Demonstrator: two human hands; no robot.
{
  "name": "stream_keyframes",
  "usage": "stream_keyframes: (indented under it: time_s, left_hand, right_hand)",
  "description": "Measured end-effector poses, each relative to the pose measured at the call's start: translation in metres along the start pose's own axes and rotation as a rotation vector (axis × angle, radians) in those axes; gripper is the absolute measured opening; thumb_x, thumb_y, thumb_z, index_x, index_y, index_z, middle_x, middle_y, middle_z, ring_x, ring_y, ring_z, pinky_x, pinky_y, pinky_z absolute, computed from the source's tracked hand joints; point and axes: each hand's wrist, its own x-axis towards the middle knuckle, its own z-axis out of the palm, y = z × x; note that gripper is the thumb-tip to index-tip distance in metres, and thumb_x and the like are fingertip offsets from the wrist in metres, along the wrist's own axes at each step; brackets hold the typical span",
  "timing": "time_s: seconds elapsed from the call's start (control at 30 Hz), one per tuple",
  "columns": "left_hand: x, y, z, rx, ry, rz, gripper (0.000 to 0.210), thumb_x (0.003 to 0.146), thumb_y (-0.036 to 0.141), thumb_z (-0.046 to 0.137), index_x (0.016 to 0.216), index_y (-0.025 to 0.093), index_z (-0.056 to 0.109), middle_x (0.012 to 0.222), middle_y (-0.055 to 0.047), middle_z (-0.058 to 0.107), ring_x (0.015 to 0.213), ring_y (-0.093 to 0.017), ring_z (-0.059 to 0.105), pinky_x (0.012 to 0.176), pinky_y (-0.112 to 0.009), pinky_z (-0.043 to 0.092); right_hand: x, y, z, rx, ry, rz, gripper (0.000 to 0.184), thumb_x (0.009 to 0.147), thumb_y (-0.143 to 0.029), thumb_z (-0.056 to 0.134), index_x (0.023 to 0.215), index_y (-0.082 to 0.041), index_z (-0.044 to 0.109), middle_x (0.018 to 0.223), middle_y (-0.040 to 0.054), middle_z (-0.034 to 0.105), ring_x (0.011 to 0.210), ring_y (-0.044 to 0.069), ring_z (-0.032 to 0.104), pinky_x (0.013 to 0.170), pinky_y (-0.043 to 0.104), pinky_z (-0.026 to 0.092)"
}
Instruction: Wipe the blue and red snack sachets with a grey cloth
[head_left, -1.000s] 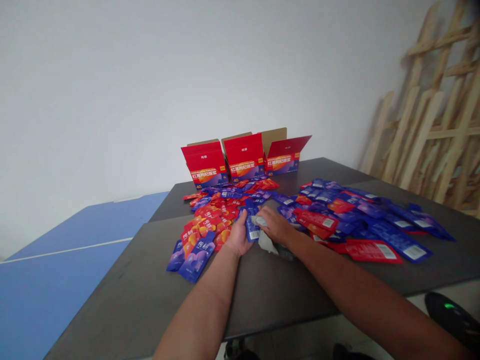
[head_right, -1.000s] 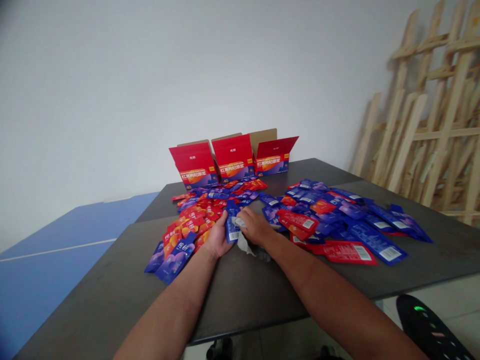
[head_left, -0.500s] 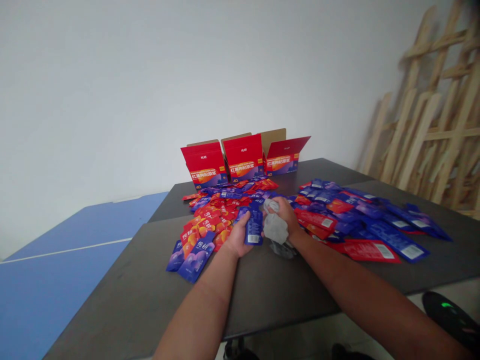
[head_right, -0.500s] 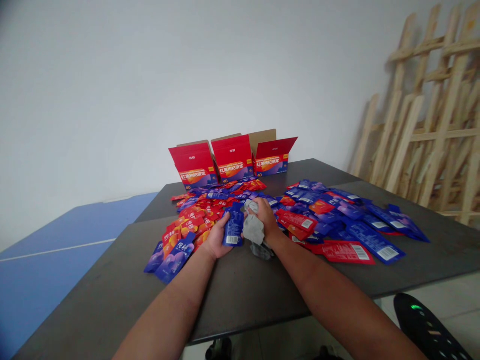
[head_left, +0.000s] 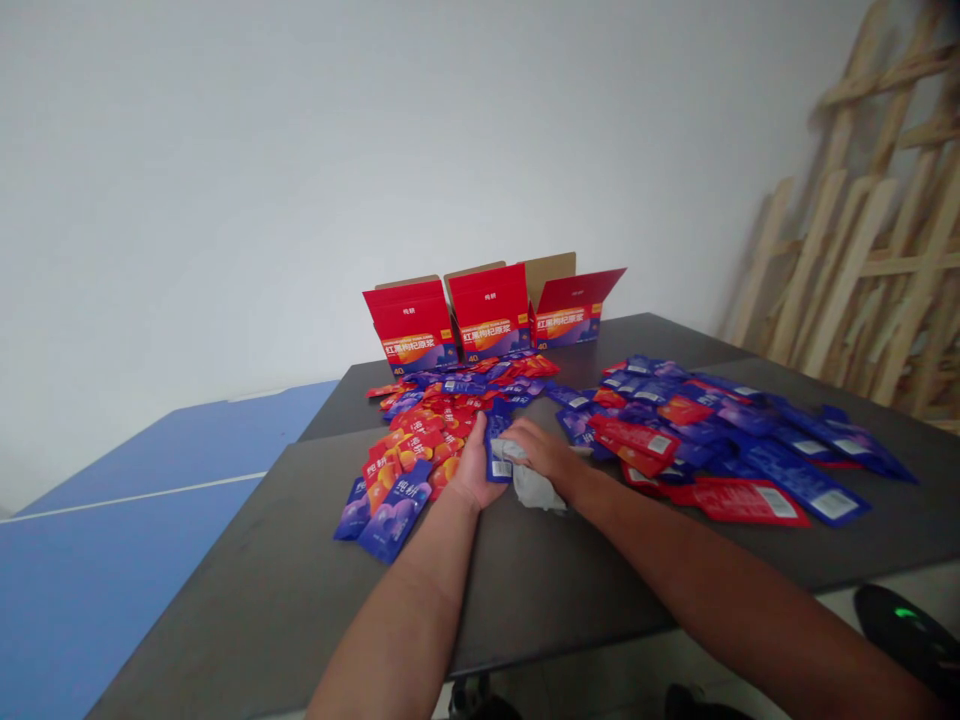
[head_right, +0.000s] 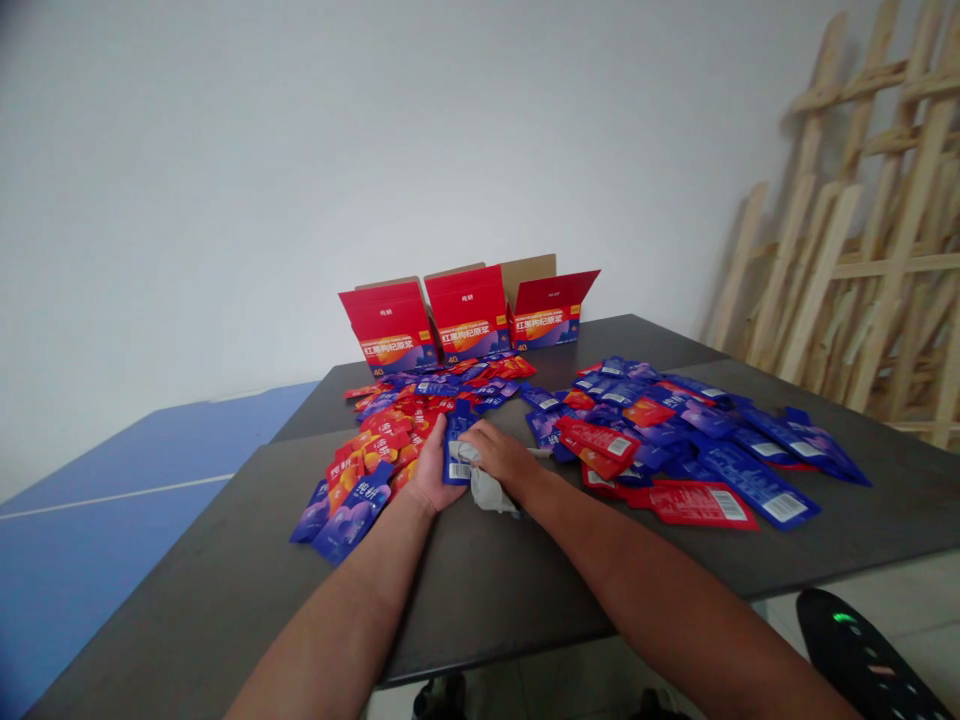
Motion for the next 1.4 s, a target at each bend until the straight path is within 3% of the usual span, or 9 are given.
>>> stream_keyframes:
  time_s: [0.27, 0.43, 0.63, 0.73, 0.87, 0.97, 1.17, 1.4]
  left_hand:
    - [0.002, -0.009, -0.002, 0.171, 0.036, -0.083, 0.051, 0.081, 0.058, 0.054, 0.102, 0.013, 0.063, 0.084, -0.010, 0.070, 0.075, -0.021, 0.068, 0.073, -0.032, 0.052]
    - [0.000, -0.010, -0.003, 0.254, 0.083, -0.022, 0.047, 0.079, 0.055, 0.058, 0.103, 0.014, 0.061, 0.080, -0.008, 0.069, 0.059, -0.017, 0.064, 0.051, -0.027, 0.049]
    - [-0.004, -0.002, -0.002, 0.098, -0.087, -0.043, 0.050, 0.082, 0.056, 0.054, 0.107, 0.013, 0.060, 0.091, -0.011, 0.067, 0.070, -0.019, 0.064, 0.051, -0.027, 0.049]
    - [-0.004, 0.004, -0.004, -0.009, -0.122, -0.020, 0.051, 0.083, 0.057, 0.051, 0.107, 0.013, 0.060, 0.091, -0.011, 0.067, 0.074, -0.019, 0.064, 0.053, -0.026, 0.048]
    - [-0.003, 0.008, -0.006, -0.028, -0.084, 0.041, 0.057, 0.084, 0.061, 0.046, 0.106, 0.012, 0.062, 0.086, -0.010, 0.069, 0.078, -0.022, 0.065, 0.065, -0.032, 0.052]
    - [-0.004, 0.008, -0.004, 0.011, -0.061, 0.042, 0.064, 0.083, 0.064, 0.041, 0.109, 0.009, 0.063, 0.090, -0.013, 0.069, 0.086, -0.026, 0.065, 0.077, -0.038, 0.051]
    - [-0.005, 0.007, -0.001, 0.100, -0.015, 0.023, 0.070, 0.082, 0.068, 0.039, 0.110, 0.010, 0.064, 0.091, -0.013, 0.069, 0.091, -0.029, 0.065, 0.082, -0.041, 0.049]
    - [-0.003, 0.000, -0.004, 0.087, -0.015, -0.023, 0.072, 0.074, 0.076, 0.043, 0.099, 0.013, 0.066, 0.082, -0.010, 0.069, 0.084, -0.027, 0.066, 0.075, -0.039, 0.051]
  right_hand:
    - [0.004, 0.009, -0.013, 0.028, 0.292, 0.270, 0.022, 0.083, -0.030, 0.054, 0.101, -0.017, 0.059, 0.098, 0.0067, 0.058, 0.094, 0.020, 0.055, 0.085, 0.032, 0.046]
    - [0.005, 0.017, -0.020, 0.033, 0.390, 0.427, 0.026, 0.081, -0.039, 0.053, 0.096, -0.018, 0.059, 0.094, 0.0055, 0.060, 0.089, 0.020, 0.055, 0.082, 0.033, 0.045]
    - [0.005, 0.029, -0.028, 0.166, 0.486, 0.561, 0.035, 0.082, -0.049, 0.051, 0.099, -0.019, 0.057, 0.087, 0.0047, 0.063, 0.079, 0.021, 0.059, 0.071, 0.034, 0.048]
    - [0.004, 0.021, -0.030, 0.173, 0.402, 0.379, 0.033, 0.084, -0.046, 0.052, 0.103, -0.020, 0.058, 0.092, 0.0058, 0.063, 0.083, 0.021, 0.060, 0.073, 0.035, 0.050]
    - [0.000, 0.000, -0.025, 0.163, 0.109, -0.028, 0.030, 0.081, -0.040, 0.061, 0.104, -0.021, 0.062, 0.100, 0.0072, 0.062, 0.094, 0.021, 0.059, 0.085, 0.035, 0.049]
    - [-0.003, -0.014, -0.019, 0.097, -0.092, -0.236, 0.027, 0.085, -0.031, 0.058, 0.109, -0.021, 0.062, 0.103, 0.0079, 0.060, 0.097, 0.019, 0.058, 0.086, 0.032, 0.048]
    - [-0.003, -0.026, -0.008, -0.144, -0.196, -0.241, 0.031, 0.084, -0.018, 0.058, 0.114, -0.021, 0.060, 0.108, 0.0068, 0.058, 0.083, 0.015, 0.060, 0.072, 0.025, 0.048]
    - [0.000, -0.028, -0.003, -0.113, -0.023, -0.059, 0.034, 0.083, -0.026, 0.061, 0.116, -0.020, 0.057, 0.111, 0.0086, 0.055, 0.096, 0.021, 0.057, 0.080, 0.031, 0.049]
